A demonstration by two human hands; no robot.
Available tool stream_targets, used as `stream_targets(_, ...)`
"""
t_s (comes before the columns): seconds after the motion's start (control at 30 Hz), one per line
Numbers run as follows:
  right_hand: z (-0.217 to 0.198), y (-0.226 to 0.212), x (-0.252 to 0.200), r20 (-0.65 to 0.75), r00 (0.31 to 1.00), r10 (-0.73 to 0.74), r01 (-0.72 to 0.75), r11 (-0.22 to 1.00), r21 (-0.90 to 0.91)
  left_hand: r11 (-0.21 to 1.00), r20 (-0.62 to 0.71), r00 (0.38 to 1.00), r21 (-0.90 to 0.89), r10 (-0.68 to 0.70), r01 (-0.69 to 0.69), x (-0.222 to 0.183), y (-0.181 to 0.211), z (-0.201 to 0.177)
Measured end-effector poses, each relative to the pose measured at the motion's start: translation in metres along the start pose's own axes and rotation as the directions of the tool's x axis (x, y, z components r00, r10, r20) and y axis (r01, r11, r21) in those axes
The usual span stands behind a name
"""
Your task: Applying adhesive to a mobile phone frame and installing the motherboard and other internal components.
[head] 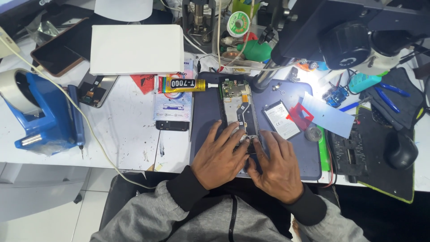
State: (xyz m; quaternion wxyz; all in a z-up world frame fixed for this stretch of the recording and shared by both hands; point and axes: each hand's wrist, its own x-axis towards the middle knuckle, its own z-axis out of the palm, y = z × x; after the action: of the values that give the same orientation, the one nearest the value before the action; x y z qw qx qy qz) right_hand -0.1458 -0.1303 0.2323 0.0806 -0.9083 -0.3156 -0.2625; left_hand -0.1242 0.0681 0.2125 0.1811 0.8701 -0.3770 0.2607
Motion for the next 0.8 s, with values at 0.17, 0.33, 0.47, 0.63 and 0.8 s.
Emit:
stream_targets(0.17,-0.002,0.0,-0.004,-0.035,0.998,0.049,-0.046,0.996,0.071,1.0,-0.006,1.0,-0.008,0.008,-0.008,0.001,0.001,-0.001)
stream_targets(0.33,0.003,-0.001,-0.012,-0.057,0.997,0.056,-0.055,0.998,0.013,1.0,-0.02,1.0,-0.005,0.01,-0.01,-0.003,0.004,0.0)
stream_targets(0.47,0.006,0.002,-0.009,-0.07,0.996,0.053,-0.054,0.999,-0.001,1.0,-0.022,1.0,0.014,0.006,-0.006,0.0,0.001,0.0)
stream_targets(0.63,0.006,0.004,-0.009,-0.103,0.994,0.048,-0.039,0.996,0.084,1.0,-0.046,0.999,-0.007,0.008,-0.008,-0.001,0.001,0.002)
stream_targets(0.8,0.007,0.006,-0.008,-0.104,0.992,0.077,-0.062,0.989,0.132,1.0,-0.044,0.999,-0.004,0.008,-0.008,-0.001,0.0,0.001)
